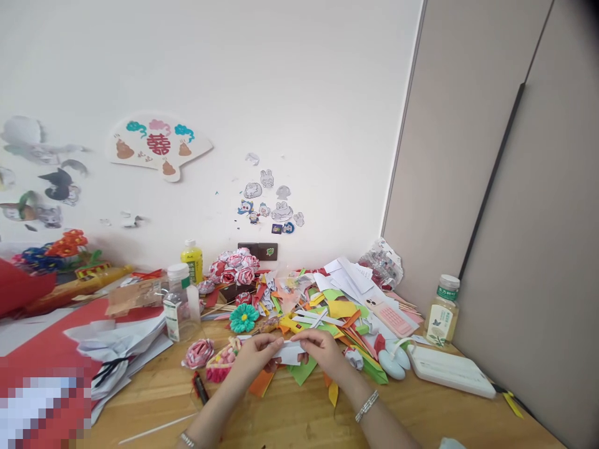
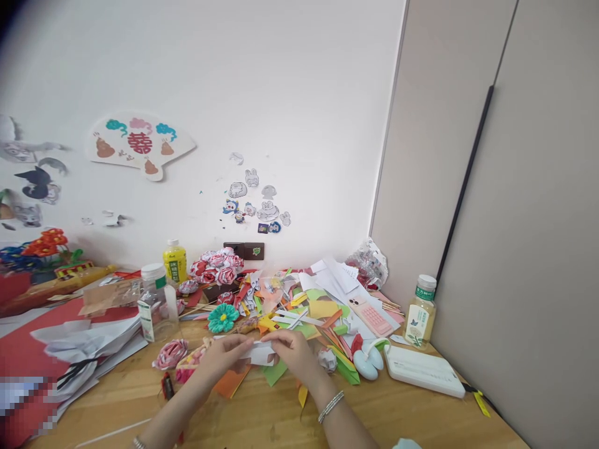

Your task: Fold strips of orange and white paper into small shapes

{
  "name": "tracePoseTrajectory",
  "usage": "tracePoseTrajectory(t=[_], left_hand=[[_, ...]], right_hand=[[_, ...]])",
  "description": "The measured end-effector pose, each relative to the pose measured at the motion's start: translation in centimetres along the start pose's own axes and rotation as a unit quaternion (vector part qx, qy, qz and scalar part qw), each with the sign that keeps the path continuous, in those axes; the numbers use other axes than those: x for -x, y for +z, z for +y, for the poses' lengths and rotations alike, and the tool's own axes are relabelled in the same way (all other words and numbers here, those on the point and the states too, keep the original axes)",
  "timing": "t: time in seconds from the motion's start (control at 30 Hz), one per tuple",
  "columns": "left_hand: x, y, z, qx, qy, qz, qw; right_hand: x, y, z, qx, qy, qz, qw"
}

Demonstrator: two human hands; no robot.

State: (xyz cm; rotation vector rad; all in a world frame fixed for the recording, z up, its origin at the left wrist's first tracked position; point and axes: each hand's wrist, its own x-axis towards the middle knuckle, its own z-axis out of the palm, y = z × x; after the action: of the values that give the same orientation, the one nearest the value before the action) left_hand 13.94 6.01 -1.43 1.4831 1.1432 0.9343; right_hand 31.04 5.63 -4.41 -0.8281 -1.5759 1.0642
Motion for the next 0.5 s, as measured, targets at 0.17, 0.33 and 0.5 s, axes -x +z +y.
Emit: tracePoseTrajectory(t=[0.17, 0.33, 0.5], left_hand=[[0.24, 0.10, 0.17, -0.045, 0.033, -0.007, 0.998], [0.06, 0.20, -0.25, -0.059, 0.058, -0.027, 0.996], [-0.12, 0.25, -0.67, -0.053, 0.066, -0.023, 0.996]], right_hand=[[0.39, 0.22, -0.55, 0.037, 0.018, -0.040, 0.998], [0.46, 0.48, -0.44, 0.113, 0.011, -0.042, 0.993], [0.26, 0.58, 0.10, 0.094, 0.024, -0.039, 0.995]])
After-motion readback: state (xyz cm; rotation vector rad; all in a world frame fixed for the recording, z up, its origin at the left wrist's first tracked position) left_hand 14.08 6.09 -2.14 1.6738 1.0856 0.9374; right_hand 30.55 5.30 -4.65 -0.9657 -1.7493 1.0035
